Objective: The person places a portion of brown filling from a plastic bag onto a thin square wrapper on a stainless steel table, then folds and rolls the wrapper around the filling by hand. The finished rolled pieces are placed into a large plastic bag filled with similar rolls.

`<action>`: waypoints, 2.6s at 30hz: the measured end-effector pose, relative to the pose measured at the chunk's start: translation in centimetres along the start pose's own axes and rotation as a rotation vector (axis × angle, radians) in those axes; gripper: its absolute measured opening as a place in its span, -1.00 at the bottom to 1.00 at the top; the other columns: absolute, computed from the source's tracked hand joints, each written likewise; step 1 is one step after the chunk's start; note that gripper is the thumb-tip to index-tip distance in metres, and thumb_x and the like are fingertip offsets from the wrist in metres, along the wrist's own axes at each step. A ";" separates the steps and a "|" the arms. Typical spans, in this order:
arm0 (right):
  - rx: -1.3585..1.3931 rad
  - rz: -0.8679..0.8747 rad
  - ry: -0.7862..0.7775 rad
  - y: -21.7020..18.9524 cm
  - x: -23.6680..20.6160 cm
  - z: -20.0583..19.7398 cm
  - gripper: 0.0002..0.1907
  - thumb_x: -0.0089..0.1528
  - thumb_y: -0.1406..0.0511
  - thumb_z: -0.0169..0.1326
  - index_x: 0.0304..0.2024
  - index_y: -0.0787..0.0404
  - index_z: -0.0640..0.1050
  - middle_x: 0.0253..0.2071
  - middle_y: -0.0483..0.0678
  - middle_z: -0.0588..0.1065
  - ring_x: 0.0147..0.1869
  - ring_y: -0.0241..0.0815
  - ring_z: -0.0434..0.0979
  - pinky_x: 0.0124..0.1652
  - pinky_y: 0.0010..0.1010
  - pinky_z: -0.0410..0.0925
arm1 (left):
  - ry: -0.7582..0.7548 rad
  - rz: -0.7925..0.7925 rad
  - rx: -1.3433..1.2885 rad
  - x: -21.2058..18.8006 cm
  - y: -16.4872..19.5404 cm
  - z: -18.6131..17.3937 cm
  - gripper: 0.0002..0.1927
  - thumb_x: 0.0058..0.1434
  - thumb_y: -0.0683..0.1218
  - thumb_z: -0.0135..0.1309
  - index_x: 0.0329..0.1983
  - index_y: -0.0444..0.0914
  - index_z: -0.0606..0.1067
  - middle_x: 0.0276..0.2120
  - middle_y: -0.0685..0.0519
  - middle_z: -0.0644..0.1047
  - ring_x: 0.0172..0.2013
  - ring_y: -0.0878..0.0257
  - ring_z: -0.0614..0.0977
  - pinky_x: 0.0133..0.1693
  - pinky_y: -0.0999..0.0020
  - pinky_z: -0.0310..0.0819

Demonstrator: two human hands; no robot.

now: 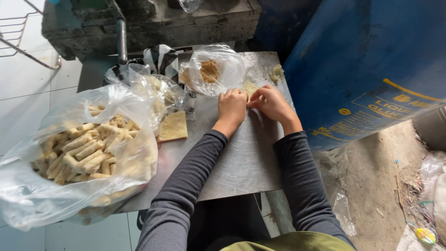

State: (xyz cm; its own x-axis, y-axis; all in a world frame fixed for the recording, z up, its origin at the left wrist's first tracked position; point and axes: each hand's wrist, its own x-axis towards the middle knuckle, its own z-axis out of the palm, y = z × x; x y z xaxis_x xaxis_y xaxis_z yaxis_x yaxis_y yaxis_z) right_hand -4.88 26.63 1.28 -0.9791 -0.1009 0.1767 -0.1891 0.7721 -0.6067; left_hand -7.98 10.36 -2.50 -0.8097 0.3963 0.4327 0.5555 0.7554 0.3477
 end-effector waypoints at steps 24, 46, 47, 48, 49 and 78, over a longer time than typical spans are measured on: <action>0.523 0.146 0.390 -0.1 0.6 -0.7 -0.89 0.33 0.39 0.13 -0.12 0.30 0.59 -0.26 -0.12 0.59 -0.22 -0.39 0.54 -0.21 -0.56 0.43 | 0.094 -0.098 -0.507 -2.4 -1.4 -0.4 -0.82 0.36 -0.20 0.01 -0.01 -0.28 0.51 -0.16 -0.11 0.65 -0.15 0.01 0.69 -0.10 0.14 0.56; -0.110 -0.033 0.312 -7.3 3.7 7.1 -0.76 0.20 0.28 0.29 -0.17 0.26 0.56 -0.34 0.04 0.59 -0.29 0.00 0.60 -0.29 -0.19 0.41 | -0.047 -0.364 -0.679 -6.7 -4.6 -6.4 -0.67 0.10 -0.19 0.22 -0.04 -0.33 0.54 -0.34 -0.11 0.69 -0.27 0.06 0.75 -0.17 0.23 0.59; -0.090 -0.020 0.311 -7.2 4.1 7.2 -0.77 0.19 0.29 0.29 -0.17 0.26 0.57 -0.35 0.04 0.59 -0.30 0.00 0.60 -0.29 -0.20 0.41 | -0.054 -0.376 -0.686 -6.7 -4.5 -6.5 -0.67 0.11 -0.19 0.23 -0.05 -0.33 0.53 -0.34 -0.11 0.69 -0.28 0.06 0.75 -0.17 0.23 0.59; -0.071 -0.007 0.308 -7.2 4.4 7.3 -0.77 0.17 0.31 0.29 -0.18 0.26 0.57 -0.36 0.04 0.59 -0.31 0.00 0.61 -0.29 -0.21 0.42 | -0.060 -0.389 -0.695 -6.6 -4.4 -6.6 -0.68 0.12 -0.18 0.23 -0.05 -0.34 0.53 -0.35 -0.11 0.69 -0.28 0.06 0.75 -0.17 0.22 0.59; -0.053 0.006 0.304 -7.1 4.5 7.3 -0.78 0.15 0.33 0.29 -0.19 0.26 0.58 -0.37 0.04 0.59 -0.31 0.00 0.61 -0.29 -0.22 0.42 | -0.064 -0.385 -0.693 -6.7 -4.3 -6.7 -0.67 0.11 -0.18 0.24 -0.05 -0.34 0.53 -0.35 -0.11 0.69 -0.28 0.07 0.75 -0.18 0.23 0.59; -0.062 -0.205 0.513 -6.6 4.4 6.4 -0.91 0.24 0.45 0.21 -0.21 0.33 0.68 -0.27 0.09 0.58 -0.29 0.00 0.62 -0.28 -0.31 0.45 | -0.105 -0.401 -0.699 -6.9 -3.7 -7.6 -0.62 0.08 -0.21 0.24 0.00 -0.33 0.52 -0.32 -0.10 0.69 -0.26 0.07 0.75 -0.17 0.25 0.60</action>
State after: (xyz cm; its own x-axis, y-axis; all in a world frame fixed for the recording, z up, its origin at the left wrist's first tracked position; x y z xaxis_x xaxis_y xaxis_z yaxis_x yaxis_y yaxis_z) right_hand -8.41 17.05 1.06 -0.7579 0.0537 0.6502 -0.3518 0.8057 -0.4766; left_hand -3.03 0.82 -0.45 -0.9664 0.2380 0.0969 0.1811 0.3636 0.9138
